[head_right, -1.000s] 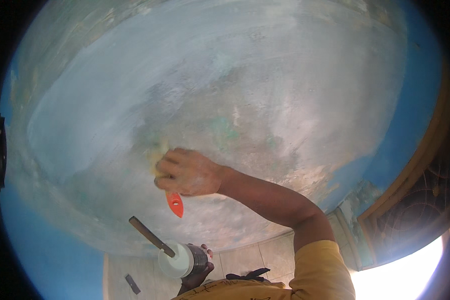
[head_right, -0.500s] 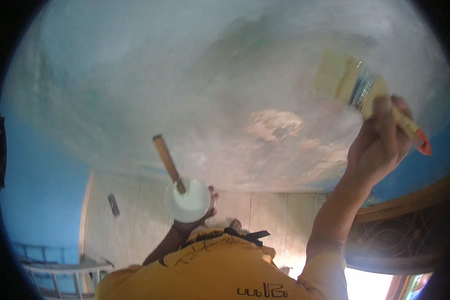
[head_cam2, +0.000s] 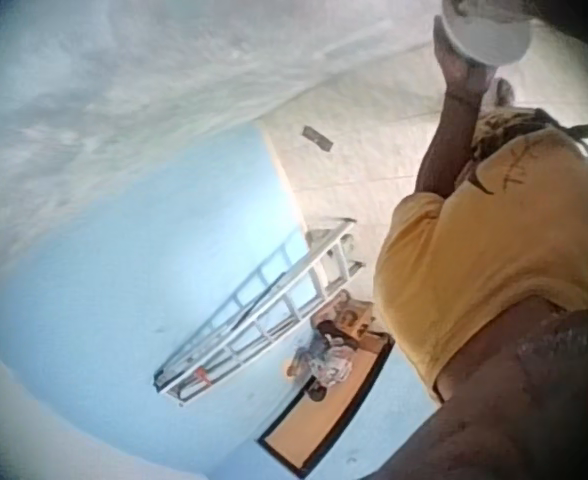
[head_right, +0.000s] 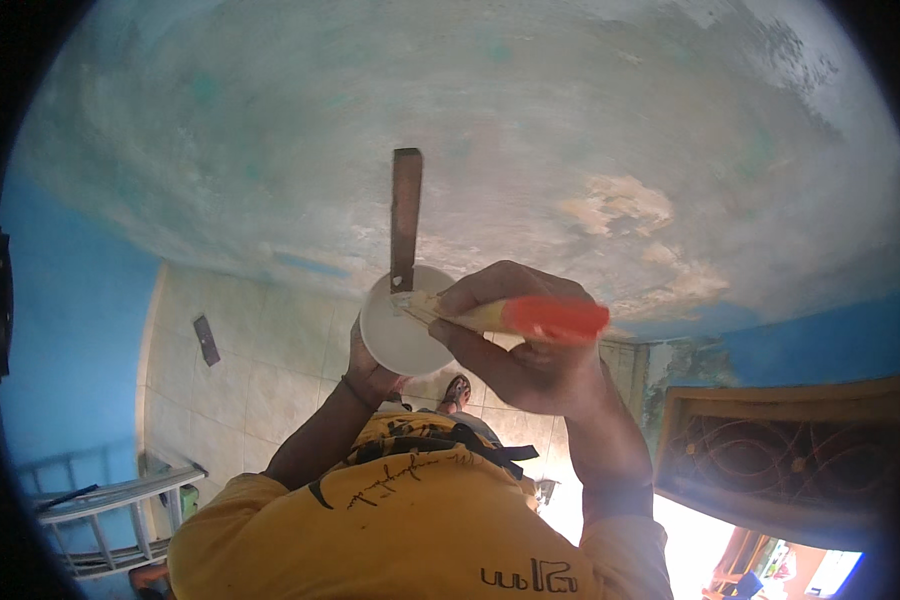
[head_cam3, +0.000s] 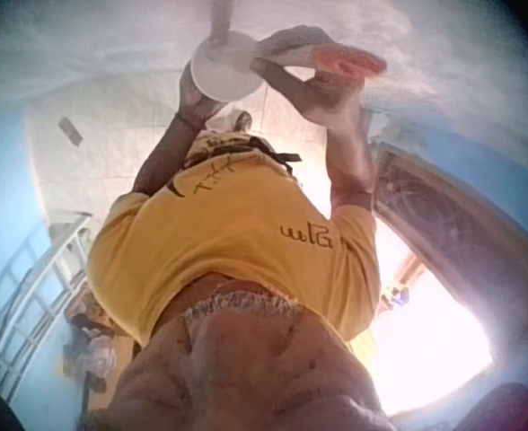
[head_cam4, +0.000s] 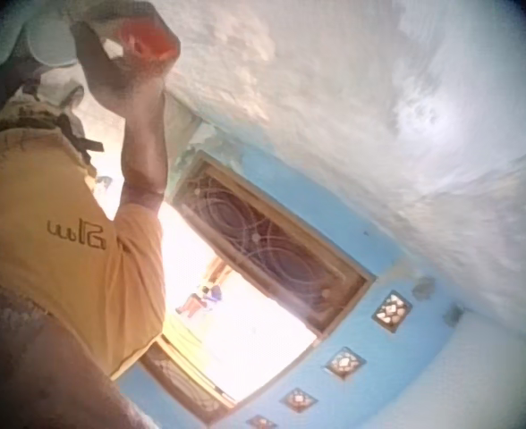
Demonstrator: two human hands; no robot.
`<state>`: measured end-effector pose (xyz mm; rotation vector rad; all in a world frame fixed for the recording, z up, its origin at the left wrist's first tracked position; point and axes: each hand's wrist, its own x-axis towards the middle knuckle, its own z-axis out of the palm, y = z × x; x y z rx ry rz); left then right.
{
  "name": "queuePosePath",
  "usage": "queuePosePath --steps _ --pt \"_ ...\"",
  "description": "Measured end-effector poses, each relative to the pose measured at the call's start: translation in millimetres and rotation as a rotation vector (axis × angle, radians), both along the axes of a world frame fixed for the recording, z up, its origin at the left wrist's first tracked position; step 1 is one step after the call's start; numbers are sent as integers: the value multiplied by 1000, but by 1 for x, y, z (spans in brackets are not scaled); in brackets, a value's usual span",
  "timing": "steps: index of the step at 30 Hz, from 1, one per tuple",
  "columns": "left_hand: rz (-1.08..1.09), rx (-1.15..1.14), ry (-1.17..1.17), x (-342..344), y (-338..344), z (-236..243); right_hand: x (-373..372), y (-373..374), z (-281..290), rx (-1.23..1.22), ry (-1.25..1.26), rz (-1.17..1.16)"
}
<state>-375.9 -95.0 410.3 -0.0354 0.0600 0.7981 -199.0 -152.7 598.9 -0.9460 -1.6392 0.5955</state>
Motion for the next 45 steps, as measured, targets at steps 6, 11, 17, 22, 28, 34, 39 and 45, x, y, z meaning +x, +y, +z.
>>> queuePosePath --steps 6,11,17,22,28,34,39,45 --pt "-34 46 22 -17 11 -6 -15 21 -20 -129 -44 36" --pt "-75 -6 -16 -33 18 -11 -30 32 -24 -142 -126 62" --pt "-71 -10 -47 -43 24 -13 -40 41 -26 -180 -183 41" --pt "-84 -41 -42 -46 29 -17 -44 42 -34 -205 -177 77" --pt "-103 -54 -119 -48 33 -20 -44 45 -33 -179 -146 37" --pt "-134 -71 -188 -45 35 -22 -37 35 -16 -199 167 -139" --pt "-180 -117 -141 -43 34 -18 -34 30 -18 -238 487 -219" --pt "-197 -54 51 -39 30 -11 -28 18 -37 -321 756 -307"
